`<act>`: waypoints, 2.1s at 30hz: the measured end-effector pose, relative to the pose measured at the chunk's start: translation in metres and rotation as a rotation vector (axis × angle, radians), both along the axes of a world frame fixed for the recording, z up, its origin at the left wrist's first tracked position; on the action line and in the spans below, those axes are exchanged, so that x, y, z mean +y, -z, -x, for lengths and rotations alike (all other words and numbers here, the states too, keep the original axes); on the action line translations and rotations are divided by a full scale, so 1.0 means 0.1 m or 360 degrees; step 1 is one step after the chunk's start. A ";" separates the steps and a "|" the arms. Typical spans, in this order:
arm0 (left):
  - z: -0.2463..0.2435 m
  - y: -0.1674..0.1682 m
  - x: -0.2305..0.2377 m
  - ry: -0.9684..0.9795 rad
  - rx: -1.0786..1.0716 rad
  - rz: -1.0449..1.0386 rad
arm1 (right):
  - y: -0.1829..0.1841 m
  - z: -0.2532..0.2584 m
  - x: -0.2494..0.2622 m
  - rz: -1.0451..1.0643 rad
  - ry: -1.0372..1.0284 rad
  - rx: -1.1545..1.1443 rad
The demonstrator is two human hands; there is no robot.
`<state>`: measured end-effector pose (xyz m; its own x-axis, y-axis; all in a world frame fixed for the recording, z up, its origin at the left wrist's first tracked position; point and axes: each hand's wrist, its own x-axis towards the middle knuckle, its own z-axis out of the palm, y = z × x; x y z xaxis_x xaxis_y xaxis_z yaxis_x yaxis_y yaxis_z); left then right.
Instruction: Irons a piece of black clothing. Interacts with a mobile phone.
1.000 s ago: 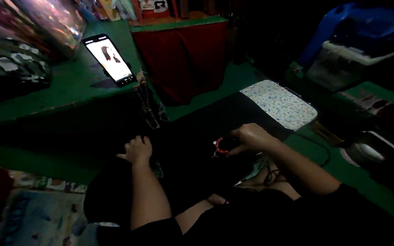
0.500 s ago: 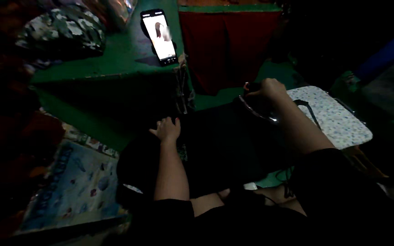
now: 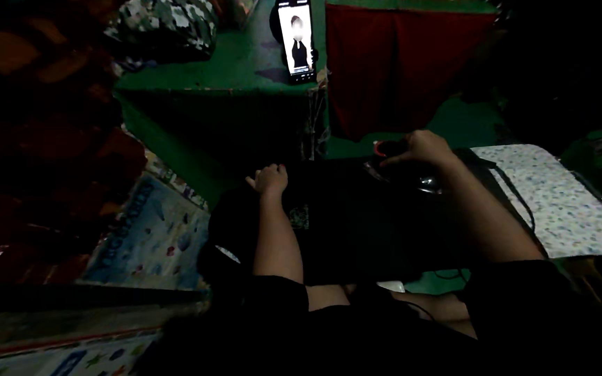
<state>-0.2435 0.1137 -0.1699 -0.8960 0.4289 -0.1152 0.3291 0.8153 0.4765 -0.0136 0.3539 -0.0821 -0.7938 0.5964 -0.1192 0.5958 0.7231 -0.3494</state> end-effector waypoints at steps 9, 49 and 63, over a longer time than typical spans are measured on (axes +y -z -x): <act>0.05 0.02 -0.02 -0.0050 -0.0009 -0.0179 | 0.02 0.34 -0.03 0.0052 -0.0400 0.0003; -0.12 -0.33 0.04 -0.0153 -0.0127 -0.0052 | 0.04 -0.40 -0.90 0.0175 -0.1059 -0.0237; -0.12 0.12 0.06 -0.0081 0.0536 -0.0851 | -0.07 0.64 -0.93 -0.0101 -0.0243 -0.0029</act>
<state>-0.2315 0.1193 -0.1821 -0.8664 0.3051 0.3952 0.4991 0.5119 0.6992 -0.0775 0.2608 -0.0747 -0.8739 0.4757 -0.0999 0.4829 0.8262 -0.2902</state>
